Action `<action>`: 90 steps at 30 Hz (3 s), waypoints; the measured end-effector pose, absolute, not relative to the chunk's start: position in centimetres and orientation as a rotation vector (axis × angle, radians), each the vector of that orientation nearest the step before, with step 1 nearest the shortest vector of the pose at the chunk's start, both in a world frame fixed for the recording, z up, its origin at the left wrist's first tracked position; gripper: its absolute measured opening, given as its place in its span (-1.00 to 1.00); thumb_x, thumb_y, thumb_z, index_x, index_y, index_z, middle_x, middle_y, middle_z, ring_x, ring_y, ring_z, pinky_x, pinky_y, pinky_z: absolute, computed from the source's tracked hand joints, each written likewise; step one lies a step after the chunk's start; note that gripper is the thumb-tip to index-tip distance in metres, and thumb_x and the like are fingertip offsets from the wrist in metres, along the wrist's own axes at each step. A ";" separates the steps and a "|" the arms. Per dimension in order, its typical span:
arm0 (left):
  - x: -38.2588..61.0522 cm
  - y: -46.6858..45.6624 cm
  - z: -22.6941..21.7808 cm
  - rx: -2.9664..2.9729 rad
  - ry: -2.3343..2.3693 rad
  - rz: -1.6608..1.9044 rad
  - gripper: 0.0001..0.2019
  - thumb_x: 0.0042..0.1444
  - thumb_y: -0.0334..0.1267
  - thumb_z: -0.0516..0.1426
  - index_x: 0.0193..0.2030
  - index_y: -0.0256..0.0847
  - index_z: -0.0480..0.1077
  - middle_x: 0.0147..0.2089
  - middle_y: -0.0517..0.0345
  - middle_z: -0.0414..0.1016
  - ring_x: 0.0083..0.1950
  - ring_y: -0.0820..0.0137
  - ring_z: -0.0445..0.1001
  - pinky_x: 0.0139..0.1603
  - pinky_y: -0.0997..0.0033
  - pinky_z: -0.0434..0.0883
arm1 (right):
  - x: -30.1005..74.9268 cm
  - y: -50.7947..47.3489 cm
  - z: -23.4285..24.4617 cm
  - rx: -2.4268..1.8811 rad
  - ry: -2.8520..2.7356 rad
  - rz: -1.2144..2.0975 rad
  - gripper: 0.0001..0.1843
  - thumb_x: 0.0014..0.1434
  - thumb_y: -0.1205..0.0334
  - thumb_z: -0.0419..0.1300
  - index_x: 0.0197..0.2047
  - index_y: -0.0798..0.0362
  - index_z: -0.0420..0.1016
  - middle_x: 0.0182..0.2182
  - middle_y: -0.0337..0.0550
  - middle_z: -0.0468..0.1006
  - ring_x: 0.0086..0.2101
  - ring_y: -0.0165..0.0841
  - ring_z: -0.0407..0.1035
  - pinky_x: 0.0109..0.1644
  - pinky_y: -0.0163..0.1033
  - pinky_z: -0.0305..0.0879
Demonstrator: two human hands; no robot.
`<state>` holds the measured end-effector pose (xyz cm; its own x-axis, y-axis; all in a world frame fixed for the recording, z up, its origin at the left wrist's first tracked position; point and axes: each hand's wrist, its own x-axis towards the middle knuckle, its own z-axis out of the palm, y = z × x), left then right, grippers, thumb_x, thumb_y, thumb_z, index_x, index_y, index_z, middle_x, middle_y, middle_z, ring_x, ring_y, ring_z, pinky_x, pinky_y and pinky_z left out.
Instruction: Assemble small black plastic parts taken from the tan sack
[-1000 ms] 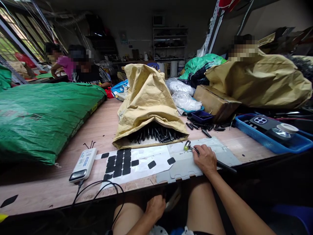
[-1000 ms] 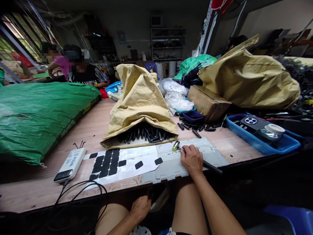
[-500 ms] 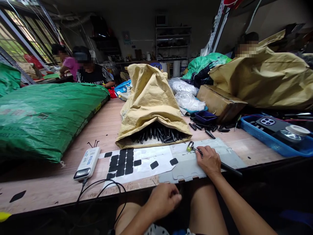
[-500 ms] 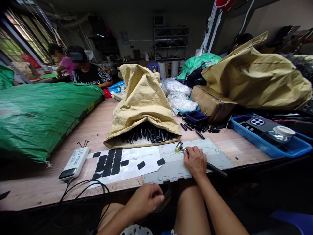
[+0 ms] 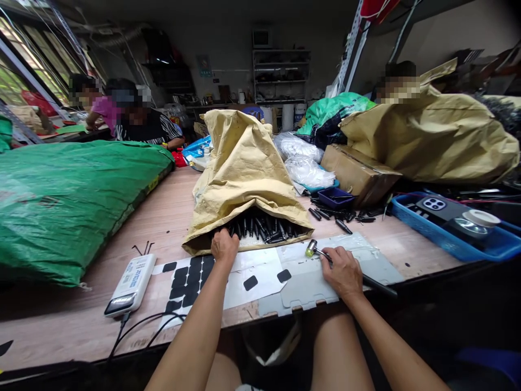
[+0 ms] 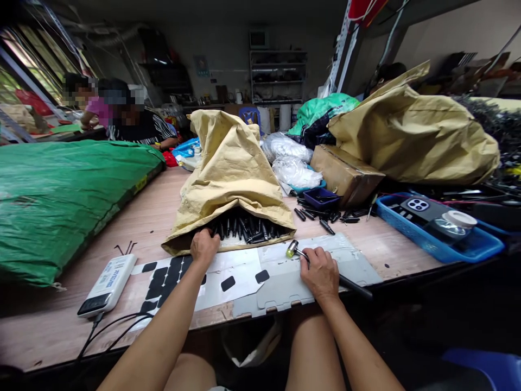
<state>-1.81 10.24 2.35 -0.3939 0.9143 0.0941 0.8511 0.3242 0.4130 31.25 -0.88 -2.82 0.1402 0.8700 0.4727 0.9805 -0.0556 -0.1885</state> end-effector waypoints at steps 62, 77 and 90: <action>1.2 0.4 -0.8 2.104 1.466 0.737 -0.85 0.08 -0.20 0.30 -0.19 -0.04 0.63 -0.22 0.15 0.55 -0.08 0.26 0.39 -0.03 0.25 0.23 | 21.7 -6.1 0.6 -1.558 -1.980 -0.025 -0.61 0.43 0.27 -0.01 0.16 -0.14 0.54 -0.28 -0.18 0.55 -0.28 -0.36 0.48 -0.23 -0.34 0.26; 0.9 0.2 -0.4 2.155 1.369 0.709 -0.84 0.26 -0.16 0.17 -0.11 -0.04 0.57 -0.18 0.17 0.50 -0.06 0.27 0.37 -0.01 0.23 0.20 | 30.8 -0.8 -0.8 -1.891 -1.825 -0.359 -0.78 0.27 0.29 0.17 -0.09 -0.02 0.63 -0.23 -0.03 0.53 -0.15 -0.16 0.30 -0.12 -0.13 0.17; 0.8 0.3 -0.9 2.211 1.367 0.662 -0.78 0.36 -0.13 0.07 -0.10 -0.06 0.54 -0.18 0.17 0.48 -0.07 0.28 0.34 -0.02 0.20 0.19 | 22.5 -0.2 0.2 -1.336 -1.934 0.856 -0.81 0.24 0.17 0.23 -0.17 -0.05 0.67 -0.24 -0.14 0.66 -0.11 -0.18 0.37 0.05 -0.05 0.25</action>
<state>0.83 0.29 -0.91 0.3918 0.9061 0.1597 0.6875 -0.4037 0.6036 22.45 -0.20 0.23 -0.2883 0.9484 0.1321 0.5396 0.2749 -0.7958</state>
